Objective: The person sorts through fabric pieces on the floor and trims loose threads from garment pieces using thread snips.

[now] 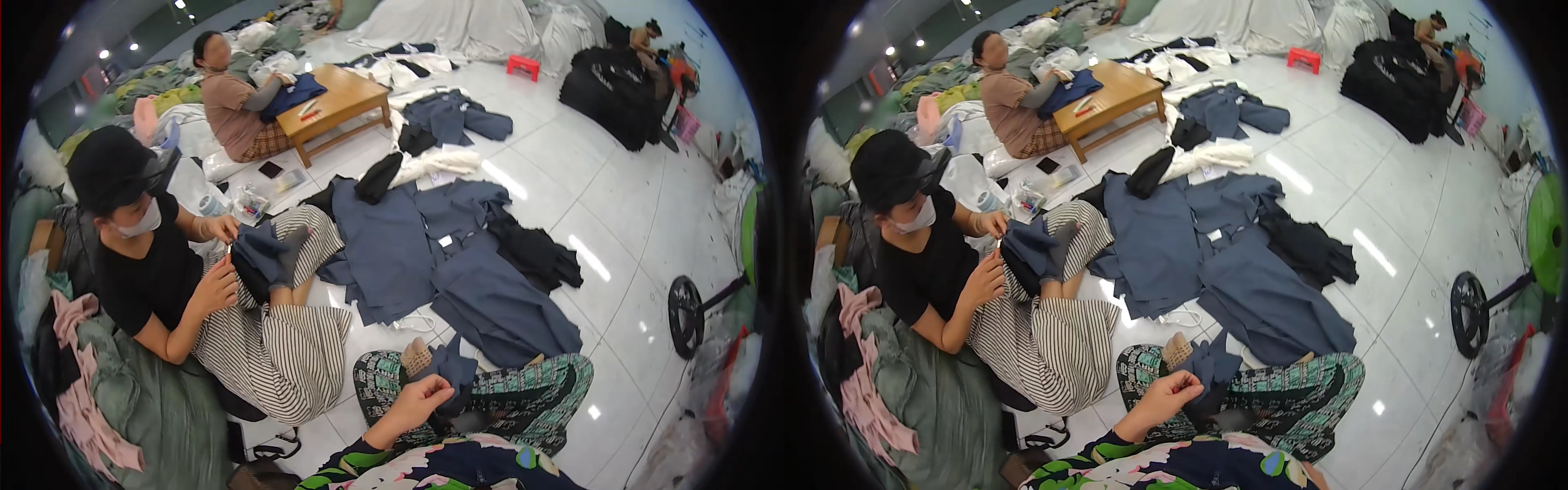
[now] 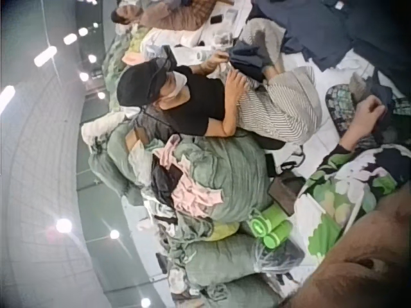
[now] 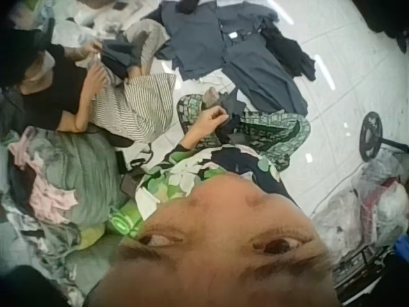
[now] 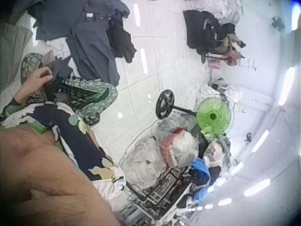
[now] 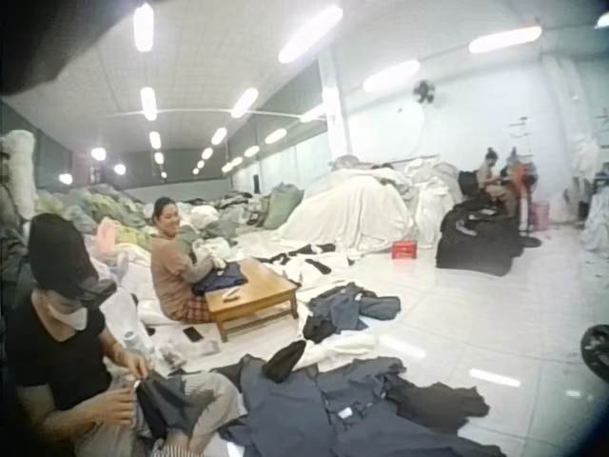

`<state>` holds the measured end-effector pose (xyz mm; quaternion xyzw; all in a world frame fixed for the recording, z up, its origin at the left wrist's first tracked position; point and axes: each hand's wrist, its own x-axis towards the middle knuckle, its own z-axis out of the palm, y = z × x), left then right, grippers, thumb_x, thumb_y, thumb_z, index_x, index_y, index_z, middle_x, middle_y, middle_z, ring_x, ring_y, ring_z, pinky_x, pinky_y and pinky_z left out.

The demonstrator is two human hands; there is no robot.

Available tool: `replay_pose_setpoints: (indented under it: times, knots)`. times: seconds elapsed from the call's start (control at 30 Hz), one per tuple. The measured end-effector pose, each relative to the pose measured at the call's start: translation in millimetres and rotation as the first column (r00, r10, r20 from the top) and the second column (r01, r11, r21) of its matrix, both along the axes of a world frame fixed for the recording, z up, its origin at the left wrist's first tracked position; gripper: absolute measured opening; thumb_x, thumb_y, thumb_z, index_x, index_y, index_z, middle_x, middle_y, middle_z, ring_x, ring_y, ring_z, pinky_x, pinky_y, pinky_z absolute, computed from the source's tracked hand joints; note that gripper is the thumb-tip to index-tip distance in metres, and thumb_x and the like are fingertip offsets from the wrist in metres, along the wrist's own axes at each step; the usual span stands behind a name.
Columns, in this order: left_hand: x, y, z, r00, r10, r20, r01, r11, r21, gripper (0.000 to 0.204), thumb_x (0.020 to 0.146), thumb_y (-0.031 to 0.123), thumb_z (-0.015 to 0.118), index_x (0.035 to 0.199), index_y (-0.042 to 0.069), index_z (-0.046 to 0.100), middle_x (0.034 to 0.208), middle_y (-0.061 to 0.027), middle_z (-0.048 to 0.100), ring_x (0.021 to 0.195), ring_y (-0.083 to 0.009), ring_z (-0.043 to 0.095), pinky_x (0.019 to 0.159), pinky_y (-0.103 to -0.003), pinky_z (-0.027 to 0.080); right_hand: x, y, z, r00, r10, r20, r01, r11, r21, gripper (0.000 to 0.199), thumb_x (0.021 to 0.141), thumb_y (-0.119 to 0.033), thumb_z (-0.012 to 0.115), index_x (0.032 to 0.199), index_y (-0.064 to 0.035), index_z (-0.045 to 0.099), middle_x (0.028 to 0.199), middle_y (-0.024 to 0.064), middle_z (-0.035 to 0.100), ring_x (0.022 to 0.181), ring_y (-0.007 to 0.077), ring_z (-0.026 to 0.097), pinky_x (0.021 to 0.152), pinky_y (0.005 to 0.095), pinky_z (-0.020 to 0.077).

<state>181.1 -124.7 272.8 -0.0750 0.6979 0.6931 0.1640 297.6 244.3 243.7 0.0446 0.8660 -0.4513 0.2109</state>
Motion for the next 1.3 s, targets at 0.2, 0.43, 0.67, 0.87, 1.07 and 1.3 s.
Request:
replay_pose_setpoints:
  times: [0.2,0.43,0.67,0.87,1.07,1.3]
  knots:
    - [-9,50,0,0.94,-0.293,-0.174,0.285,0.956,-0.074,0.022,0.088,0.023,0.062,0.094,0.002,0.06,0.076,-0.0043,0.061,0.071,-0.0098,0.053,0.066,-0.026,0.044,-132,19,15,0.951,0.226,-0.212,-0.217,0.974,0.066,0.027,0.08,-0.028,0.057,0.095,-0.0071,0.065,0.081,0.015,0.061,0.074,0.0291,0.059,0.064,0.0422,0.0447]
    - [19,32,29,0.971,-0.133,-0.198,0.111,0.987,-0.117,0.02,0.088,0.023,0.062,0.091,0.003,0.061,0.066,-0.001,0.054,0.061,-0.0063,0.047,0.056,-0.024,0.04,-98,58,40,0.965,0.218,-0.146,-0.188,0.963,0.194,0.026,0.081,-0.027,0.057,0.096,-0.0072,0.065,0.084,0.0151,0.061,0.076,0.0294,0.059,0.066,0.0415,0.0449]
    - [99,-37,-19,0.992,0.081,0.098,-0.04,0.929,-0.367,0.019,0.086,0.022,0.065,0.086,0.003,0.061,0.064,-0.003,0.057,0.056,-0.0107,0.05,0.054,-0.026,0.042,-130,67,44,0.958,0.248,-0.144,-0.205,0.943,0.26,0.025,0.082,-0.025,0.057,0.098,-0.0073,0.065,0.086,0.0153,0.061,0.078,0.0297,0.059,0.067,0.0408,0.045]
    - [149,-35,-49,0.757,0.488,0.435,-0.473,0.868,-0.152,0.016,0.086,0.017,0.065,0.081,0.004,0.058,0.061,0.0015,0.052,0.045,-0.0076,0.043,0.042,-0.023,0.032,-97,63,20,0.978,0.197,-0.073,-0.173,0.953,0.248,0.025,0.082,-0.024,0.057,0.099,-0.0074,0.065,0.088,0.0154,0.061,0.08,0.0299,0.059,0.069,0.0402,0.0452]
    - [120,-31,-32,0.786,0.499,0.365,-0.479,0.865,-0.153,0.013,0.087,0.014,0.064,0.082,0.004,0.057,0.061,0.0013,0.051,0.044,-0.0072,0.044,0.039,-0.022,0.032,-58,65,10,0.997,0.066,-0.04,-0.053,0.96,0.276,0.025,0.083,-0.023,0.057,0.1,-0.0074,0.065,0.091,0.0156,0.061,0.082,0.0302,0.059,0.07,0.0396,0.0453]
    - [104,-25,-20,0.822,0.388,0.417,-0.38,0.919,-0.106,0.013,0.086,0.015,0.065,0.082,0.004,0.057,0.062,0.0025,0.05,0.045,-0.006,0.042,0.04,-0.021,0.033,-18,81,20,0.999,-0.029,0.015,0.02,0.922,0.387,0.024,0.084,-0.022,0.056,0.102,-0.0075,0.064,0.093,0.0157,0.061,0.084,0.0305,0.059,0.072,0.0389,0.0455]
